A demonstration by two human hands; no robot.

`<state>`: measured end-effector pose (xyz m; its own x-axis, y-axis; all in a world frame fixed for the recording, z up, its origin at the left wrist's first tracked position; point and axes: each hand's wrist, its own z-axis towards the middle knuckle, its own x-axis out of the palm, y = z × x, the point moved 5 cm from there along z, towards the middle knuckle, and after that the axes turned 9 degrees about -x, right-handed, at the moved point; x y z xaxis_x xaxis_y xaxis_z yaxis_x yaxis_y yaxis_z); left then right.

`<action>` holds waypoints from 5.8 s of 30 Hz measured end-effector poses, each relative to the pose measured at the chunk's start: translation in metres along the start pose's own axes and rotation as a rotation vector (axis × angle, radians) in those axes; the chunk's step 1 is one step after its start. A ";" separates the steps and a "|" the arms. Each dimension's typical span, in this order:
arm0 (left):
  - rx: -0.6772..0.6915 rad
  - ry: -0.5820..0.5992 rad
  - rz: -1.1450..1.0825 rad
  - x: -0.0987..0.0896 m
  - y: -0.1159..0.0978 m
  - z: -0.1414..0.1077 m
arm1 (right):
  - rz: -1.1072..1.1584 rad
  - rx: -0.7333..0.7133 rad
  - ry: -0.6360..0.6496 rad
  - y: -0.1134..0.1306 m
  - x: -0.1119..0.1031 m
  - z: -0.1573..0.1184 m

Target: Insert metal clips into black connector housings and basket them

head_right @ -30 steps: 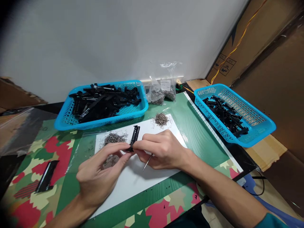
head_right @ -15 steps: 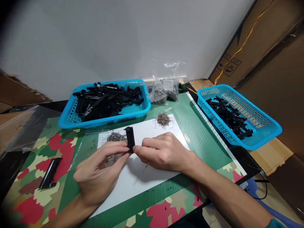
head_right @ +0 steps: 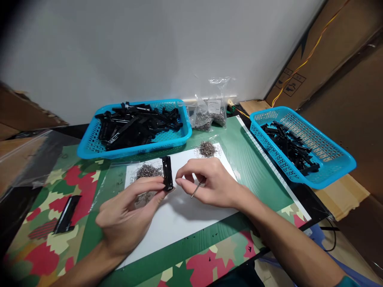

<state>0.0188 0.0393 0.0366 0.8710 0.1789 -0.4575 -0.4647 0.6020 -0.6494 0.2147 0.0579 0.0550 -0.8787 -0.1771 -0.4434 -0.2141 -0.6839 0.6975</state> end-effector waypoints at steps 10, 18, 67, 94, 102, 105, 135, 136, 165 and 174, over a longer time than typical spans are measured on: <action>0.005 0.009 -0.024 0.000 -0.002 0.000 | 0.358 0.271 0.075 -0.018 0.013 -0.006; 0.000 0.008 -0.020 -0.001 -0.002 0.000 | 0.339 0.223 0.064 -0.015 0.011 -0.004; 0.133 0.140 -0.085 0.004 -0.006 -0.004 | 0.395 0.302 0.145 -0.024 0.015 -0.007; 0.090 0.030 -0.049 0.003 -0.005 0.001 | 0.585 0.353 0.123 -0.030 0.018 -0.006; 0.085 0.050 -0.044 0.004 -0.006 -0.001 | 0.633 0.403 0.113 -0.031 0.022 -0.007; 0.073 0.054 -0.041 0.005 -0.005 -0.002 | 0.626 0.420 0.110 -0.031 0.022 -0.007; 0.119 0.038 -0.034 0.007 -0.007 -0.002 | 0.579 0.503 0.188 -0.031 0.015 -0.005; 0.109 0.046 -0.040 0.007 -0.007 -0.002 | 0.555 0.491 0.176 -0.030 0.013 -0.004; 0.019 0.052 -0.036 0.004 -0.004 0.007 | -0.183 -0.046 0.112 -0.004 0.002 -0.004; 0.033 0.059 -0.046 0.004 -0.004 0.006 | -0.156 -0.052 0.079 -0.002 0.002 -0.002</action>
<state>0.0256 0.0418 0.0408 0.8797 0.1050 -0.4638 -0.4185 0.6339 -0.6504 0.2148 0.0574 0.0517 -0.7998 -0.1198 -0.5882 -0.3209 -0.7427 0.5877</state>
